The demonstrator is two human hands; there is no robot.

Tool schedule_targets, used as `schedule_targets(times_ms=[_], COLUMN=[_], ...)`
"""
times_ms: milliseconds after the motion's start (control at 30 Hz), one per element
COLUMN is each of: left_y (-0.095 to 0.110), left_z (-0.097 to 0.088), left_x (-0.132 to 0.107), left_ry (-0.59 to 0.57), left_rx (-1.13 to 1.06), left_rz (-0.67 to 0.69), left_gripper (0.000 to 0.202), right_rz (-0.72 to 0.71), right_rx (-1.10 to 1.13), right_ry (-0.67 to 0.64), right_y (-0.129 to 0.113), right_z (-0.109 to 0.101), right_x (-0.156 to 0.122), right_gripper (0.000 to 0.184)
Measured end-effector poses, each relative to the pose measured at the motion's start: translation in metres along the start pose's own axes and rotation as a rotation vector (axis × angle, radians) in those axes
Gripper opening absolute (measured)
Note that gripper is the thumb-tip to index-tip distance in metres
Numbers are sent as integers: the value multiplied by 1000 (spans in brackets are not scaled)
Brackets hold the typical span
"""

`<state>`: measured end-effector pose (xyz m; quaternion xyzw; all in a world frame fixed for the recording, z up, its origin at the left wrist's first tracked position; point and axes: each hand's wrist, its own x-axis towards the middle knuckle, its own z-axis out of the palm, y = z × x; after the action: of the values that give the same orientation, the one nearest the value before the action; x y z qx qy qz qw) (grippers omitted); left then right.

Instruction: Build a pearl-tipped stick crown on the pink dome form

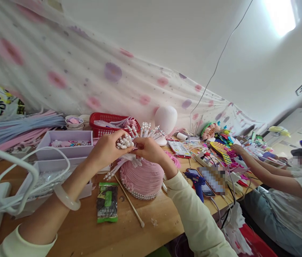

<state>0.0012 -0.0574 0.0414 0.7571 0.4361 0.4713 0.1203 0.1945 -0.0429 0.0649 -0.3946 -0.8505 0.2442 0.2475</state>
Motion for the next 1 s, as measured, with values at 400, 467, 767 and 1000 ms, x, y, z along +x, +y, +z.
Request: schedule_targets(times_ms=[400, 467, 767, 1000], left_y=[-1, -1, 2, 0], left_z=[0, 0, -1, 0], left_x=[0, 0, 1, -1], left_ry=[3, 1, -17, -16], left_rx=[6, 1, -11, -43], left_rz=[-24, -29, -59, -25], left_gripper=[30, 30, 29, 29], right_rz=[30, 27, 3, -9], right_rx=[22, 22, -23, 45], right_ry=[-32, -30, -29, 179], right_y=[-3, -3, -3, 4], right_z=[-1, -1, -3, 1], right_x=[1, 2, -3, -13], right_gripper=[10, 11, 6, 27])
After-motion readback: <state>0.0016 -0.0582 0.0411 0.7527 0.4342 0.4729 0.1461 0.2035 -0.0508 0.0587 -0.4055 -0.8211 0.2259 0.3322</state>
